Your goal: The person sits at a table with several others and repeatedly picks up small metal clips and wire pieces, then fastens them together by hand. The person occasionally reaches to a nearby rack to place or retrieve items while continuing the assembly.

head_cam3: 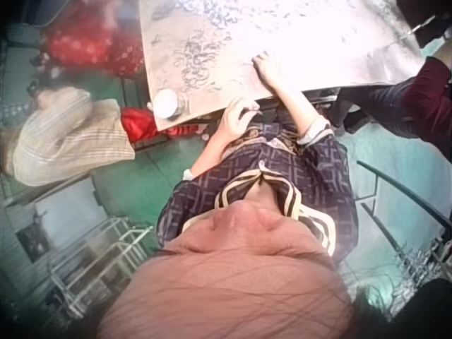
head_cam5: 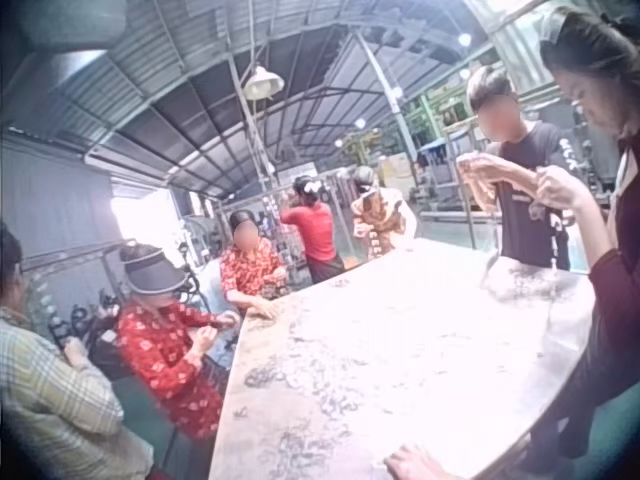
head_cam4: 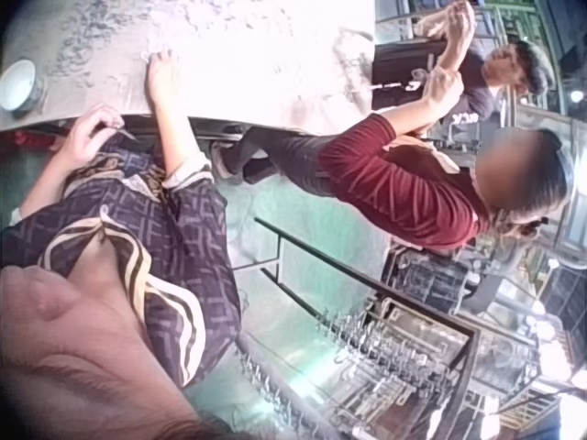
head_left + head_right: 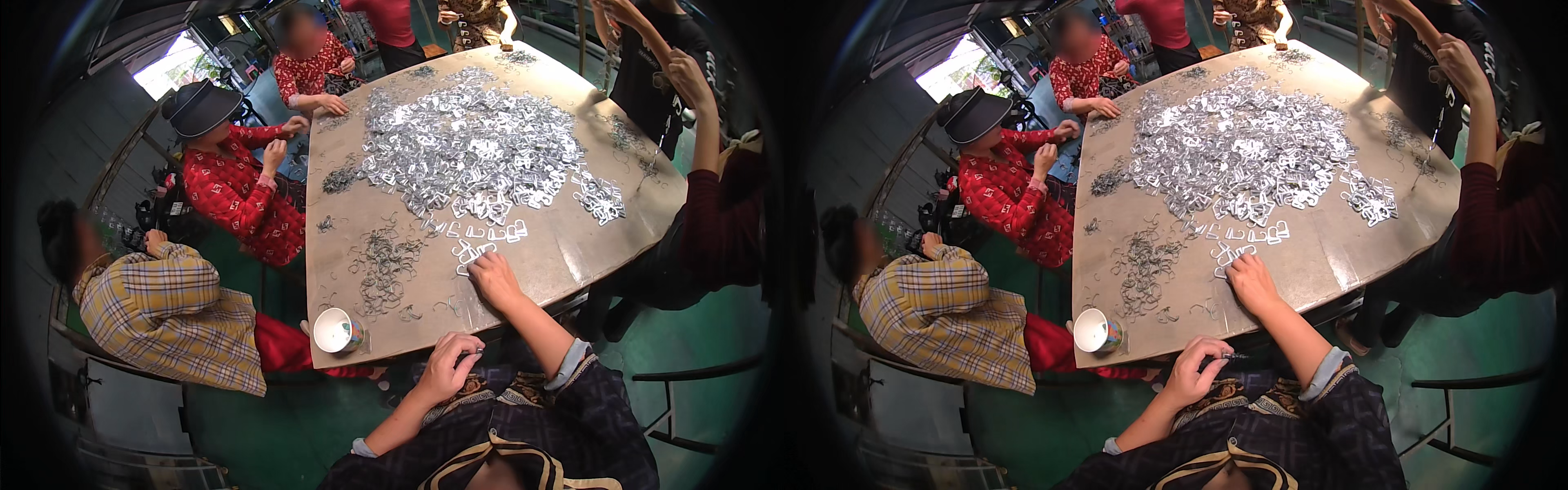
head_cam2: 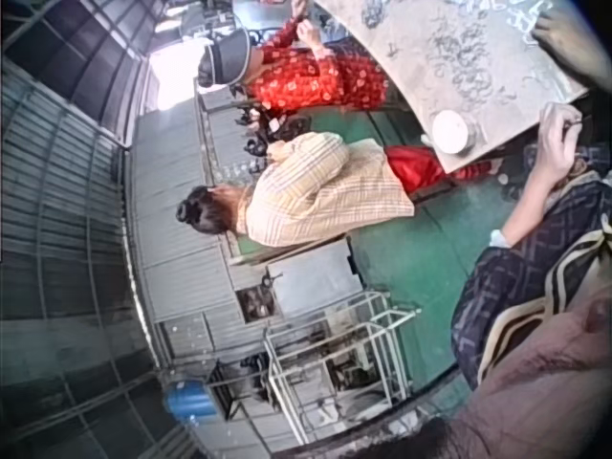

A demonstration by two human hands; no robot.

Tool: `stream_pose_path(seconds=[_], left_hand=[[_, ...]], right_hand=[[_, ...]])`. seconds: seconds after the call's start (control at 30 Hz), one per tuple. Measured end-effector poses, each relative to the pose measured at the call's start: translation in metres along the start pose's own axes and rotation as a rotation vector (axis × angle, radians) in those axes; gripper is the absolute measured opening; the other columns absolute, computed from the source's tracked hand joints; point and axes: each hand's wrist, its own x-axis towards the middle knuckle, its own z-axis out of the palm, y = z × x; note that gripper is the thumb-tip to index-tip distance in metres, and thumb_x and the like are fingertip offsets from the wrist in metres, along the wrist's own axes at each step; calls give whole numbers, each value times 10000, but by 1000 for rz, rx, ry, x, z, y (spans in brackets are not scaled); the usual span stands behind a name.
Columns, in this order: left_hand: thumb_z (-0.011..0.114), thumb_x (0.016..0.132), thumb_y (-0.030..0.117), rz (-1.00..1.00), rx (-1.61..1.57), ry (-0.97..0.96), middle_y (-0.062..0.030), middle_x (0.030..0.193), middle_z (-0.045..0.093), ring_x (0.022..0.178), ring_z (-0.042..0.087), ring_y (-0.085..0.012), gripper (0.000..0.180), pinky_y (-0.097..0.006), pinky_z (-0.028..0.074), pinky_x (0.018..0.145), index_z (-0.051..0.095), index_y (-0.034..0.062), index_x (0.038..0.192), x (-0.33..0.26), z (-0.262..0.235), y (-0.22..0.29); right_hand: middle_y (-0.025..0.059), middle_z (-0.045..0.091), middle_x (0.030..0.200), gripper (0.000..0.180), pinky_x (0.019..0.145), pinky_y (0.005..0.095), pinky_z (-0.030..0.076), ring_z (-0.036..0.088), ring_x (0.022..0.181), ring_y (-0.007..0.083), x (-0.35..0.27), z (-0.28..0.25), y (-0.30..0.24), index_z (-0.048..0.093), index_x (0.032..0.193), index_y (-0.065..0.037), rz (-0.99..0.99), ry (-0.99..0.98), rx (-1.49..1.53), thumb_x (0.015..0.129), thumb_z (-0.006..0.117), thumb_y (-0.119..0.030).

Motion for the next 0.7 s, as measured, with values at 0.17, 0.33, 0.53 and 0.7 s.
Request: stream_pose_path(seconds=[0.17, 0.33, 0.53, 0.7], left_hand=[[612, 804, -60, -20, -2, 3, -123, 976, 655, 935, 610, -273, 152, -354, 465, 838, 519, 32, 882, 0, 2, 0], [606, 818, -51, -47, 19, 39, -128, 968, 658, 914, 623, -275, 132, -358, 475, 835, 523, 27, 884, 3, 2, -2], [603, 833, -33, -97, 49, 101, -134, 965, 661, 907, 631, -284, 108, -358, 481, 833, 533, 17, 898, 4, 6, -4], [618, 832, -23, -88, 96, 118, -126, 936, 653, 898, 621, -293, 113, -363, 480, 811, 550, 17, 913, 9, 10, -3]], right_hand=[[99, 602, 830, 131, 795, 400, 445, 562, 881, 287, 5, 14, 2, 668, 872, -40, 108, 66, 0, 798, 562, -63], [109, 600, 809, 235, 732, 365, 468, 583, 802, 263, 3, -16, -14, 696, 1033, -31, 351, 23, 559, 816, 606, -16], [63, 564, 759, 317, 648, 285, 436, 538, 711, 150, -28, -83, -50, 693, 1145, -79, 361, -93, 982, 843, 621, -18], [71, 576, 762, 327, 649, 286, 445, 554, 705, 163, -42, -112, -68, 698, 1139, -80, 367, -98, 967, 831, 625, 2]])
